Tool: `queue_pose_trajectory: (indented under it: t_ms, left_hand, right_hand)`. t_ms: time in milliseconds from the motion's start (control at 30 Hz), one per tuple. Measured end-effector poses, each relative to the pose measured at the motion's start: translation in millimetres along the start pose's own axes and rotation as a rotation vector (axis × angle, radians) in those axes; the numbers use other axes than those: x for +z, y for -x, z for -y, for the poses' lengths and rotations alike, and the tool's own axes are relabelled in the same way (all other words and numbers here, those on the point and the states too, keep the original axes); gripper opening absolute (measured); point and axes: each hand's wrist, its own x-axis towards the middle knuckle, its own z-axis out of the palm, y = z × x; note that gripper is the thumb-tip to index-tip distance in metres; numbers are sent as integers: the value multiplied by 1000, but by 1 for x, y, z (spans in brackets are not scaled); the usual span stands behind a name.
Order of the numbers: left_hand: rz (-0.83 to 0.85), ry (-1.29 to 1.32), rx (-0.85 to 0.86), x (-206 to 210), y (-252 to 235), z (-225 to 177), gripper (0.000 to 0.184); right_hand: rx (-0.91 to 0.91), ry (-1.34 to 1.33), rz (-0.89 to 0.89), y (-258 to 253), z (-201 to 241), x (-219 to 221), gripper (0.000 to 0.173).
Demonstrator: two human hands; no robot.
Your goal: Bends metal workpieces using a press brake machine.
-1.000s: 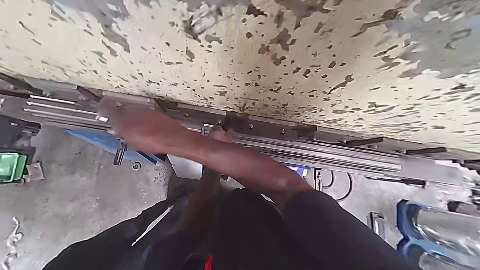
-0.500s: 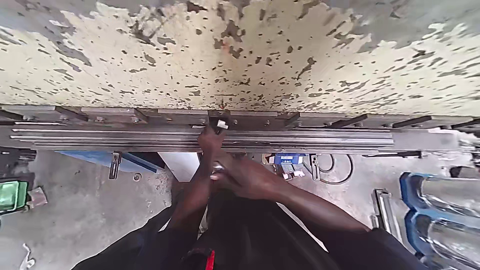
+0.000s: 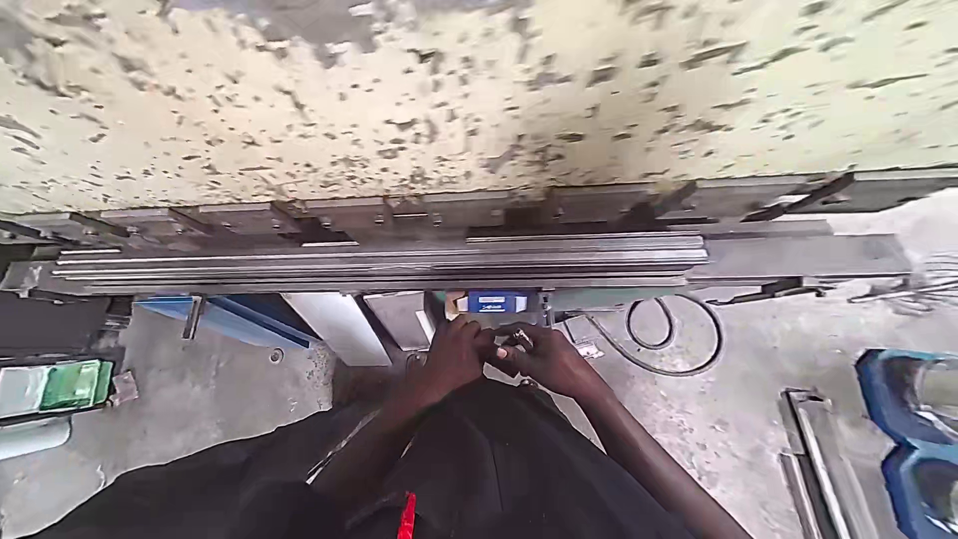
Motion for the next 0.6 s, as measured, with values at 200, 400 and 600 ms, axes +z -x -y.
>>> queue_pose_trajectory:
  t_ms: [200,400,600]
  left_hand:
    - [145,-89,211,28,-74,-147,30]
    - [-8,50,492,28,-130,-243,35]
    - [-129,297,403,6,-148,-239,44]
  right_hand:
    - [175,269,65,120,-95,-100,46]
    - [186,-348,-263,209,-143,-135,33]
    - [248,-974,-793,272,-194,-162,21]
